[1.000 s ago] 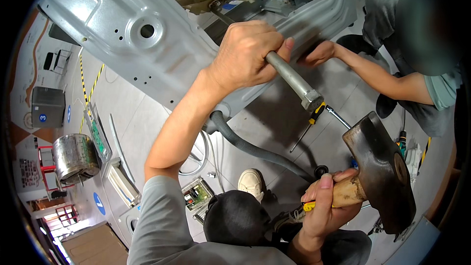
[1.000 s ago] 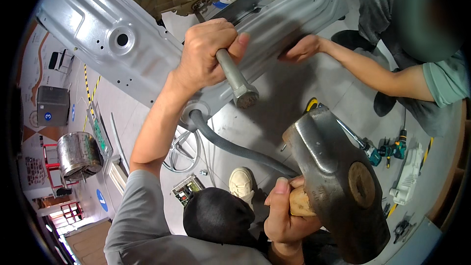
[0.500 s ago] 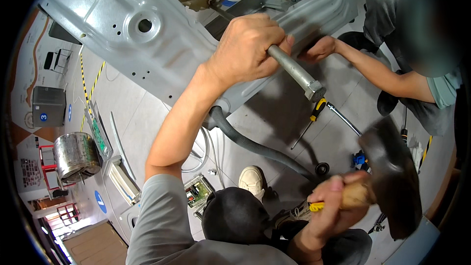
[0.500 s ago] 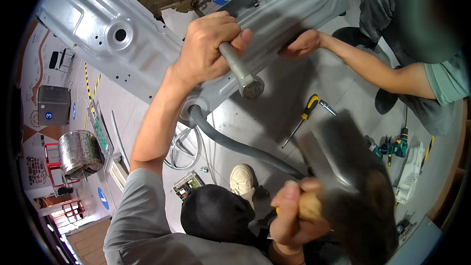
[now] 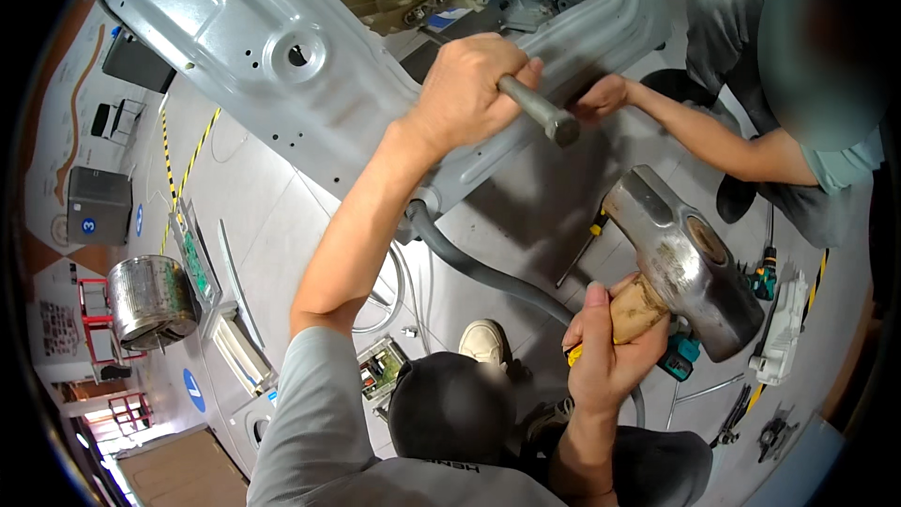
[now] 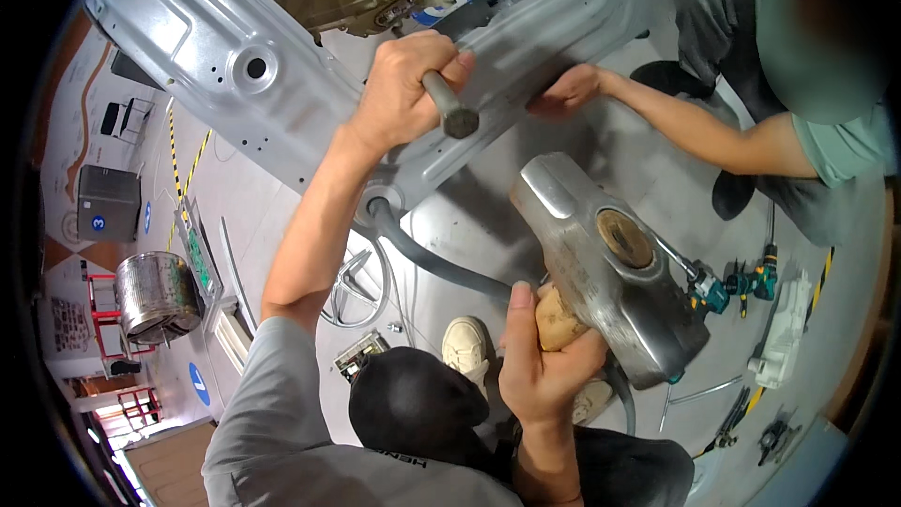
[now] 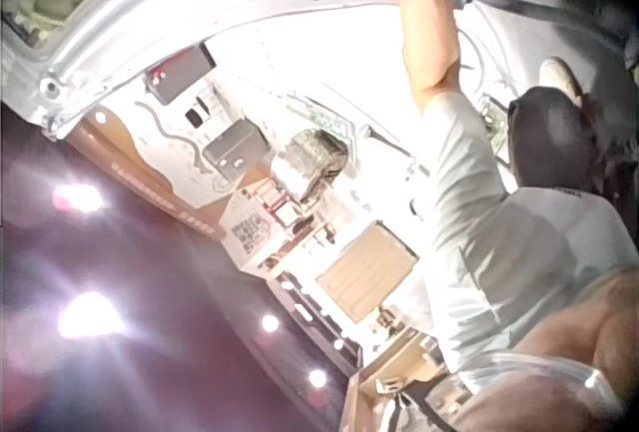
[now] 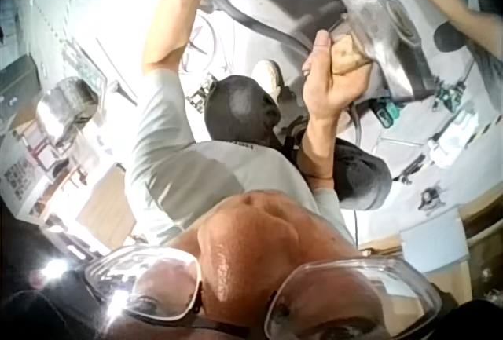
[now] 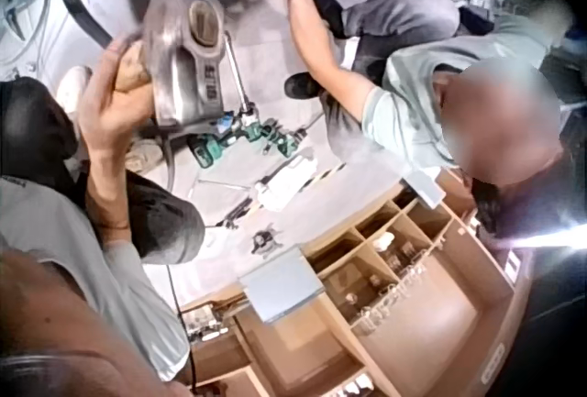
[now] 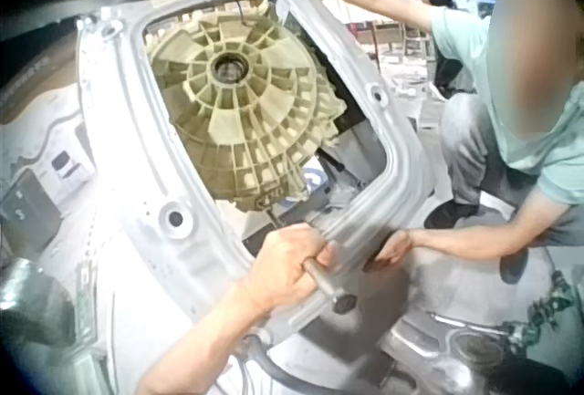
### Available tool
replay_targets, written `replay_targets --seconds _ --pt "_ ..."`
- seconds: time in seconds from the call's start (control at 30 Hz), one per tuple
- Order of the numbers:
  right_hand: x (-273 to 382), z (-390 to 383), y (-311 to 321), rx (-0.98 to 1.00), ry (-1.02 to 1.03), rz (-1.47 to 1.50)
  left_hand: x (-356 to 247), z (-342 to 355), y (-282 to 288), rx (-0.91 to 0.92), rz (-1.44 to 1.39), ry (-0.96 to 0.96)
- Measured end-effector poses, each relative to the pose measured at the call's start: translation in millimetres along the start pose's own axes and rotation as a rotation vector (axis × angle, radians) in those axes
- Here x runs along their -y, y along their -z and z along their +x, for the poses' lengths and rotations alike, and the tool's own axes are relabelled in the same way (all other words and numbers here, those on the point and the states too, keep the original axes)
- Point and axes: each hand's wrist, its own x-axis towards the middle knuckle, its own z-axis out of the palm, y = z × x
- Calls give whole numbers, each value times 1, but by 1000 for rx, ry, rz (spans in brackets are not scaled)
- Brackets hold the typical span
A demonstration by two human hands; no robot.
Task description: The person uses a hammer and a metal rod to tap out a component from the rear of an appliance, then works with another person to reach into the internal housing.
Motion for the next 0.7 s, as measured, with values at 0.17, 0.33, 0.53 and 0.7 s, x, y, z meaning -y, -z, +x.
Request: replay_targets --seconds 0.17,0.33,0.53,0.7 --pt "14 7 19 -48 36 -22 -34 3 -1 -69 17 88" --pt "43 39 32 -172 222 -108 -83 26 -8 -116 44 -37" --pt "99 79 67 48 494 -214 -156 67 -25 -303 33 -168" --pt "143 89 98 270 601 -128 -208 96 -26 -416 -105 -259"
